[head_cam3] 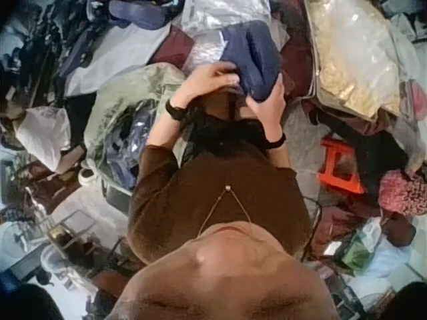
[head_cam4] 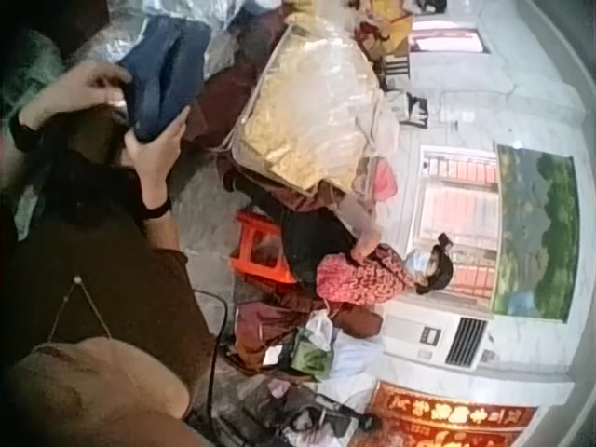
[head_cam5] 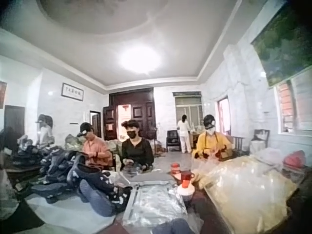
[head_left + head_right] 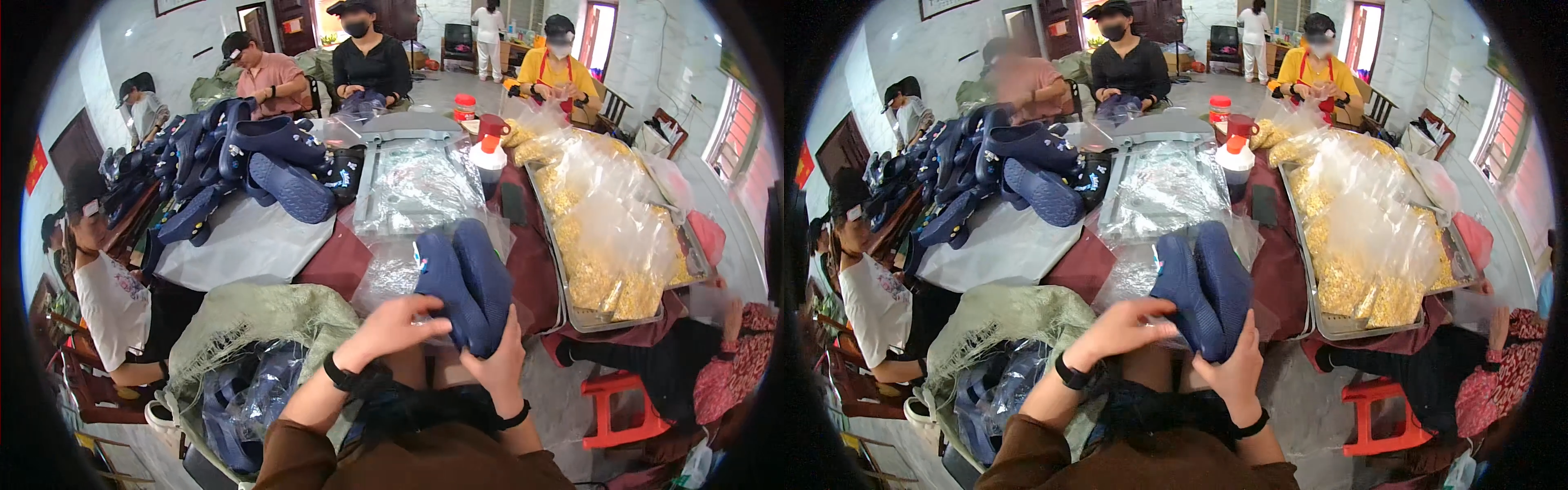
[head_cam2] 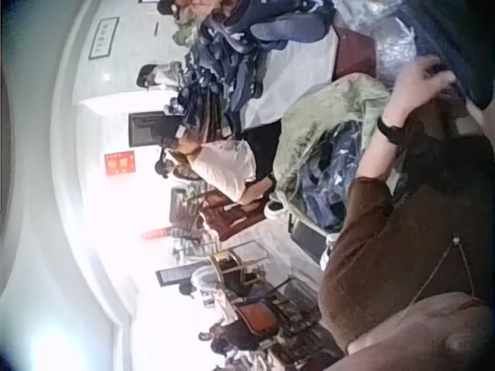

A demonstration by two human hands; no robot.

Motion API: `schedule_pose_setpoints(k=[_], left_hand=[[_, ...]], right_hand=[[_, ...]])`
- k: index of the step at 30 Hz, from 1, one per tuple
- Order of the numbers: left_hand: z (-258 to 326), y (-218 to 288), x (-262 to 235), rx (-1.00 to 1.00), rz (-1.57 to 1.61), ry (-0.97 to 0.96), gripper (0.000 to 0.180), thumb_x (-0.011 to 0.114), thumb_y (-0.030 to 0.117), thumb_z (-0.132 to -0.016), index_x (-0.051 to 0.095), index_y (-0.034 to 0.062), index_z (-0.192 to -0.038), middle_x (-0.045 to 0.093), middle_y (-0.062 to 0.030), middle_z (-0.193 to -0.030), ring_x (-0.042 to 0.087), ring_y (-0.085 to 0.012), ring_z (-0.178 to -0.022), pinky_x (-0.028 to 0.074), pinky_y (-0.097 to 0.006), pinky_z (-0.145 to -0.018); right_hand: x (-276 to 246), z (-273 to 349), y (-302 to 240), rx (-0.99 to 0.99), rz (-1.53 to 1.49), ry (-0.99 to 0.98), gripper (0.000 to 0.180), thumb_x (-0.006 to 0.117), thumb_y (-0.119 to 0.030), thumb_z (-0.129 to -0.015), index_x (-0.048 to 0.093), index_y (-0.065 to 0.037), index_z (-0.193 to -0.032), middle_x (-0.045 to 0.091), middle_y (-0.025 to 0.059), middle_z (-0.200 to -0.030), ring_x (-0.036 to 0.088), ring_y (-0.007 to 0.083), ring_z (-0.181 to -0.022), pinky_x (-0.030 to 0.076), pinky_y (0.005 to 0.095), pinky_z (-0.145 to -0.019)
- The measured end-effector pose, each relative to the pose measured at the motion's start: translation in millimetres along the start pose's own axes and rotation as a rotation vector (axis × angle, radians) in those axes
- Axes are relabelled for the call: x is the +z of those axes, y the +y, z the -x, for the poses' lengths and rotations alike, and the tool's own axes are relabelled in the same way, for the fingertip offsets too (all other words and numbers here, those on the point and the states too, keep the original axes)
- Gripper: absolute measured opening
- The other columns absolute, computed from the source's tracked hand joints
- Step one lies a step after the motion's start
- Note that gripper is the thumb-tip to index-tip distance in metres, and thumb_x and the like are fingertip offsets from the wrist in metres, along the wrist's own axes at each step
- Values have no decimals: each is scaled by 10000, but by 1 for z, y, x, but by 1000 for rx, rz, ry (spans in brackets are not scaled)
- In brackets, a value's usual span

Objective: Pack shoes into individual plastic bags and place them into a larger sack.

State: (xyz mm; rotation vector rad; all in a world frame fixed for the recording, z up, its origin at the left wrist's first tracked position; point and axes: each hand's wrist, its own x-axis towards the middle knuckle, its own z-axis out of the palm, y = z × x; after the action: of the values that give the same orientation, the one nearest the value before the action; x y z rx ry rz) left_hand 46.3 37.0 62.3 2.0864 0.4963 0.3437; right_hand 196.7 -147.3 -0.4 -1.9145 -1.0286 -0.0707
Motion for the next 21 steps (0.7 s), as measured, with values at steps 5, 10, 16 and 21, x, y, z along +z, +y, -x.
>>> schedule_pose_setpoints(k=[5, 10, 16, 21], left_hand=[[-41, -25, -48, -26, -262, 443, 668, 817, 405, -839, 625, -39, -1299, 726, -207, -1106, 712, -257, -951, 547, -363, -837], [-98, -103, -102, -17, -527, 750, 928, 820, 539, -768, 498, -90, -1370, 642, -279, -1211, 605, -413, -1149, 478, -455, -997], [-155, -148, -137, -242, -651, 626, 1155, 875, 591, -657, 378, -115, -1425, 562, -318, -1329, 525, -485, -1247, 418, -483, -1083], [-183, -164, -137, -229, -207, 614, 1231, 966, 273, -629, 233, -130, -1532, 616, -314, -1324, 662, -333, -1158, 511, -365, -996]], right_hand=[[0, -2, 9, 23, -42, 60, 1045, 837, -204, -625, 329, 44, -1505, 555, 294, -1311, 575, 461, -1215, 483, 498, -999], [-2, -4, 7, 22, -30, 22, 1088, 843, -236, -635, 274, 95, -1501, 493, 285, -1257, 565, 466, -1137, 492, 504, -951], [-2, -1, 12, 2, 39, 17, 1086, 813, -226, -631, 256, 111, -1501, 460, 263, -1236, 525, 451, -1117, 457, 499, -982], [-6, -2, 5, 59, 33, -76, 1094, 770, -237, -616, 243, 94, -1516, 488, 259, -1197, 535, 463, -1089, 465, 503, -963]])
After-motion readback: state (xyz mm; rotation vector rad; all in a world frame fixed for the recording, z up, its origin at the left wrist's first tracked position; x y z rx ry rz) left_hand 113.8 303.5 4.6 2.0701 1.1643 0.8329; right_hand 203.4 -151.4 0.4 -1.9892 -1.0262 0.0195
